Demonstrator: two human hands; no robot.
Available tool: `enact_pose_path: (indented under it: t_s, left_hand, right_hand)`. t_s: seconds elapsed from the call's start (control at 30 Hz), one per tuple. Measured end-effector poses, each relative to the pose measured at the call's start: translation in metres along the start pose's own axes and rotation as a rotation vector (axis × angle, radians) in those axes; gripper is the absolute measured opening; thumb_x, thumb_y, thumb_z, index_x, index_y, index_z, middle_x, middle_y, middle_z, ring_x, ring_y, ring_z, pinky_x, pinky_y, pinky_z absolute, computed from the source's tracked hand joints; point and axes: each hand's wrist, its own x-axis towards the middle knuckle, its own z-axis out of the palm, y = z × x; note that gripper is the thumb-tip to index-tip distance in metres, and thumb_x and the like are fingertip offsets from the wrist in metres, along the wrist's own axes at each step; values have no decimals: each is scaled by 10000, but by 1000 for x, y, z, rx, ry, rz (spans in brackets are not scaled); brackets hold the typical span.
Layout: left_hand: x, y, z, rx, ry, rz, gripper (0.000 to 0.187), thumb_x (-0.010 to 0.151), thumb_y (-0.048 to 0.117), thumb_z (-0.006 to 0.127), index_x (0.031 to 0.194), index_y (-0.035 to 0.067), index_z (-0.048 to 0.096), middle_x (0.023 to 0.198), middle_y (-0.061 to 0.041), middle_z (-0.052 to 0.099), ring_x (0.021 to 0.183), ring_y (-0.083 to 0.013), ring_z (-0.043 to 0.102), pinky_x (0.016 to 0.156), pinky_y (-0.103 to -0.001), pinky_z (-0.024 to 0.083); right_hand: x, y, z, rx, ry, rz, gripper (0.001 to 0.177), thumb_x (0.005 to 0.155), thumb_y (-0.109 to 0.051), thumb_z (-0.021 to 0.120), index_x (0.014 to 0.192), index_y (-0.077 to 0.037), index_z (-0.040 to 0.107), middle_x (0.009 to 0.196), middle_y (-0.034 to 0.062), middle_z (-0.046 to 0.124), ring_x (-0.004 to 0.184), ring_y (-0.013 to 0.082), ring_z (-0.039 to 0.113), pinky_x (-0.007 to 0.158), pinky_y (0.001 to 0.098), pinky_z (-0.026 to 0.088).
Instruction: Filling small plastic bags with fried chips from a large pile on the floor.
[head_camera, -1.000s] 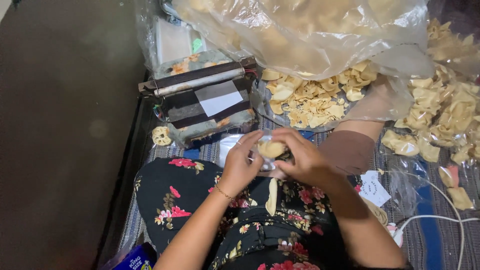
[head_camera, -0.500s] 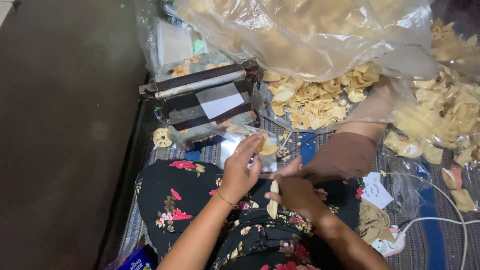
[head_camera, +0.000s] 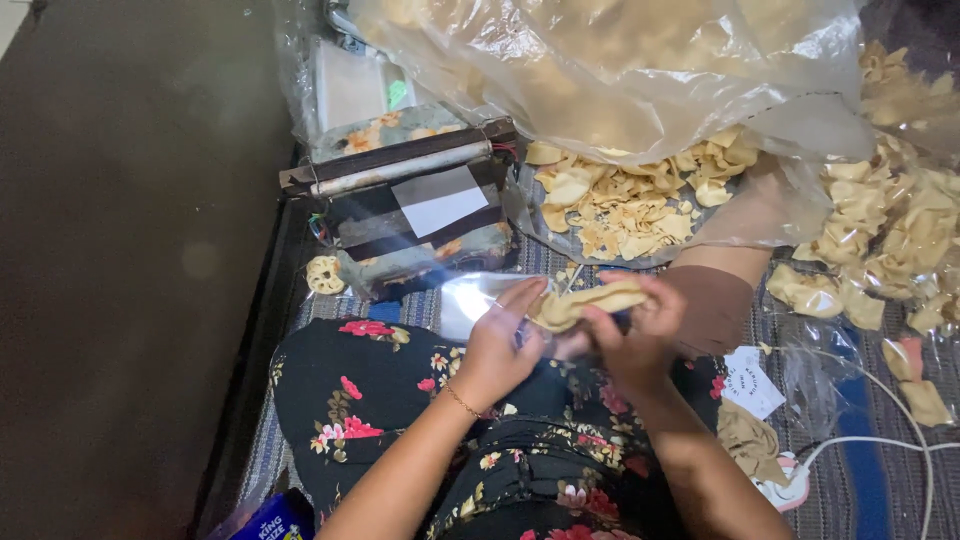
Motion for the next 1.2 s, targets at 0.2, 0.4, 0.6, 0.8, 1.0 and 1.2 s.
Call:
enact_pose_path:
  t_s: [0.2,0.4,0.6,0.8,1.0,1.2]
  left_hand:
    - [16,23,-25,-646,-29,-539,704,793,-55,513,1489,50,535,852,-209,737,669,-194,735,618,-220,602]
    - [1,5,-17,-810,-72,-708,677,778,-46,517,1448,37,569,1208,-246,717,641,-128,736,558,-205,601]
    - [-30,-12,-40,-458,-486,-641,1130,711,492,846,1589,38,301,1450,-414,442,1300,-573,481,961,-627,550]
    - [-73,-36,-1,-742,-432,-585,819,737,144,895,1445,-25,520,1182,-212,698,1001,-216,657,789,-347,616]
    - [-87,-31,-2,-883,-491,-588,704,883,240,782,1503,60,502,1241,-129,693,1066,-123,631,849,-297,598]
    - [-85,-21,-15,-750,-444,-565,667,924,185,733,1515,23,469,1330,-236,631,1162,-312,651,1019,-439,532]
  right_hand:
    - [9,21,6,248,-313,105,522,874,-422,773,1172,-22,619,1245,126,719,1187,357,676,1161,639,331]
    - [33,-18,-15,332,-711,335,335,870,-306,783,1128,-107,707,822,129,751,620,249,708,577,346,582]
    - [-28,16,-21,165,-763,873,361,897,-318,742,1252,-317,678,880,128,767,752,261,751,711,405,576]
    - [-18,26,-32,610,-845,823,404,1013,-331,543,1292,-79,692,1004,213,770,877,351,753,859,510,605]
    - [-7,12,-34,295,-981,546,390,823,-144,767,1211,-105,740,1041,207,800,1009,421,744,868,512,583]
    - [-6,-10,-13,439,-1052,443,227,917,-258,708,1069,-145,833,1010,164,827,910,352,795,802,465,606]
